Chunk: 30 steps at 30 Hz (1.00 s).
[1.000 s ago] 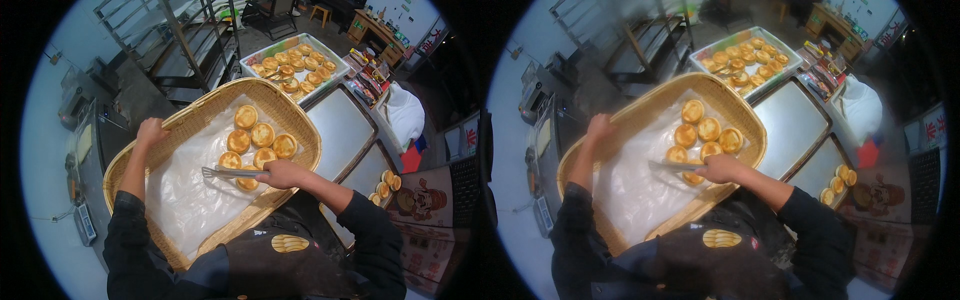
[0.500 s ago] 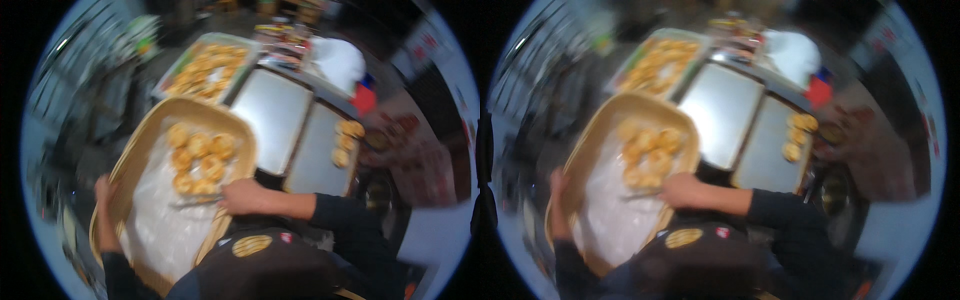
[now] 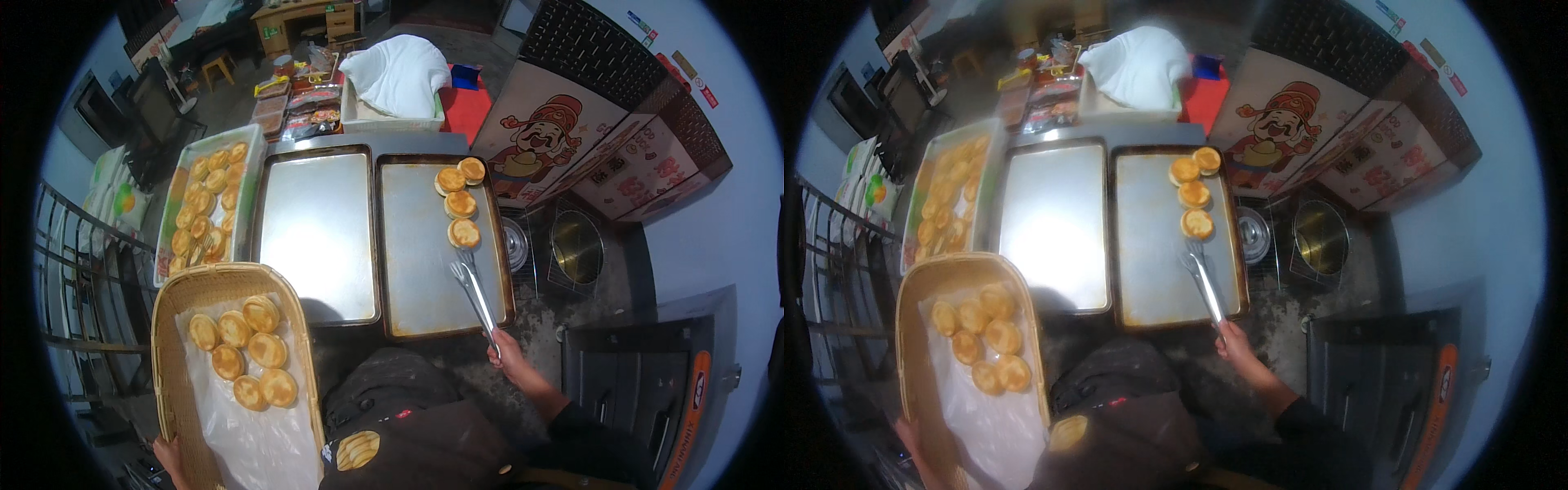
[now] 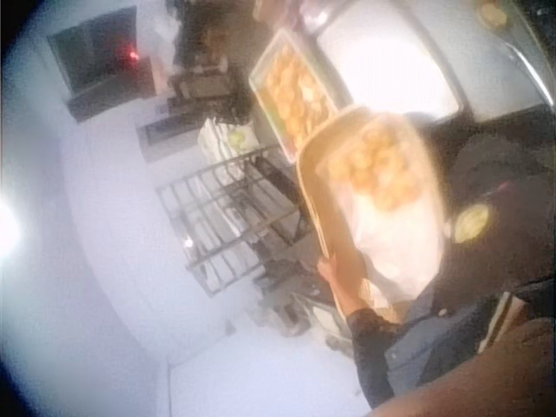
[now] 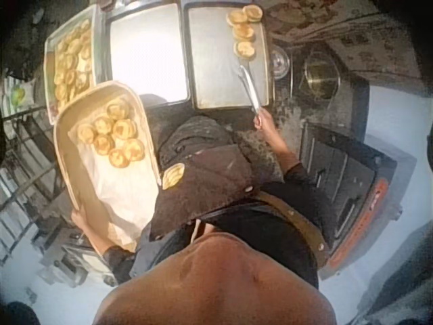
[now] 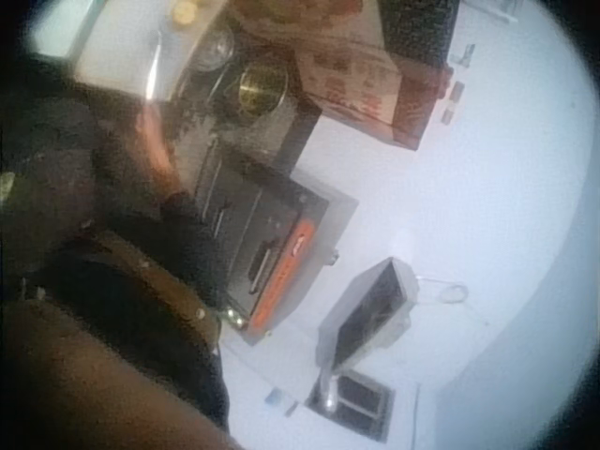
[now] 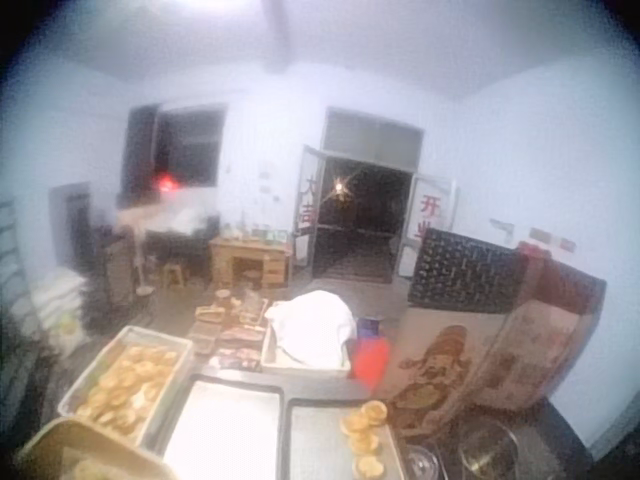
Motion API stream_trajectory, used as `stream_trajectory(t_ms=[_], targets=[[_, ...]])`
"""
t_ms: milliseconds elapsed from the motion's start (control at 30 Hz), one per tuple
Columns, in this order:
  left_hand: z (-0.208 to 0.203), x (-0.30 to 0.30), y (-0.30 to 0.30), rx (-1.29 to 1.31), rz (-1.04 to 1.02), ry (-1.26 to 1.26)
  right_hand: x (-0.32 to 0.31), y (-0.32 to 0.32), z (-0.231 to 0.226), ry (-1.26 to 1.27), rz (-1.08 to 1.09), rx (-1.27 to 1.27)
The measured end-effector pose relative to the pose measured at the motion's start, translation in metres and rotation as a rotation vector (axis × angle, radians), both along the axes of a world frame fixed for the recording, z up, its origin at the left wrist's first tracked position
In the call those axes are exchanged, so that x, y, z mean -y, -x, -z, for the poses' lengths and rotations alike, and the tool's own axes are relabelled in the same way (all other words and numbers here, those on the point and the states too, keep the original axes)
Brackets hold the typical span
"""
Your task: The person uses tongs to transfer baked pastries from metal trays into a lined basket. The person then uses a dough sheeter to flatten a sheet of dough, folding it between passes.
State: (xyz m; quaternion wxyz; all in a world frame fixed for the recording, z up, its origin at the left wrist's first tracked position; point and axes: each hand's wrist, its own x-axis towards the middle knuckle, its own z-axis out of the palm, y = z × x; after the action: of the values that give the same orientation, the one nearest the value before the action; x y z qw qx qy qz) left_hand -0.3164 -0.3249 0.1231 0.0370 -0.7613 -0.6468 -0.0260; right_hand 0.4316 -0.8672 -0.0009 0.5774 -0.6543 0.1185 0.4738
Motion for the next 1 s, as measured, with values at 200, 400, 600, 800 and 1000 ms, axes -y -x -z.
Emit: stream_trajectory(t_ms=[200, 400, 600, 800, 1000], targets=[[-0.004, 0.000, 0.000, -0.027, 0.000, -0.004, -0.059, -0.050, 0.060, -0.032, 0.231, -0.104], [-0.003, 0.003, -0.001, -0.028, -0.043, 0.069, -0.133, -0.128, 0.088, 0.049, 0.255, 0.033], [-0.001, 0.022, -0.003, -0.086, -0.047, -0.038, -0.123, -0.113, 0.113, 0.028, 0.244, 0.243], [-0.007, 0.026, -0.013, -0.096, -0.281, 0.095, -0.083, -0.094, 0.127, -0.046, 0.141, 0.436], [-0.044, 0.009, -0.068, -0.046, -0.161, 0.102, -0.082, -0.086, 0.023, -0.181, -0.295, 0.598]])
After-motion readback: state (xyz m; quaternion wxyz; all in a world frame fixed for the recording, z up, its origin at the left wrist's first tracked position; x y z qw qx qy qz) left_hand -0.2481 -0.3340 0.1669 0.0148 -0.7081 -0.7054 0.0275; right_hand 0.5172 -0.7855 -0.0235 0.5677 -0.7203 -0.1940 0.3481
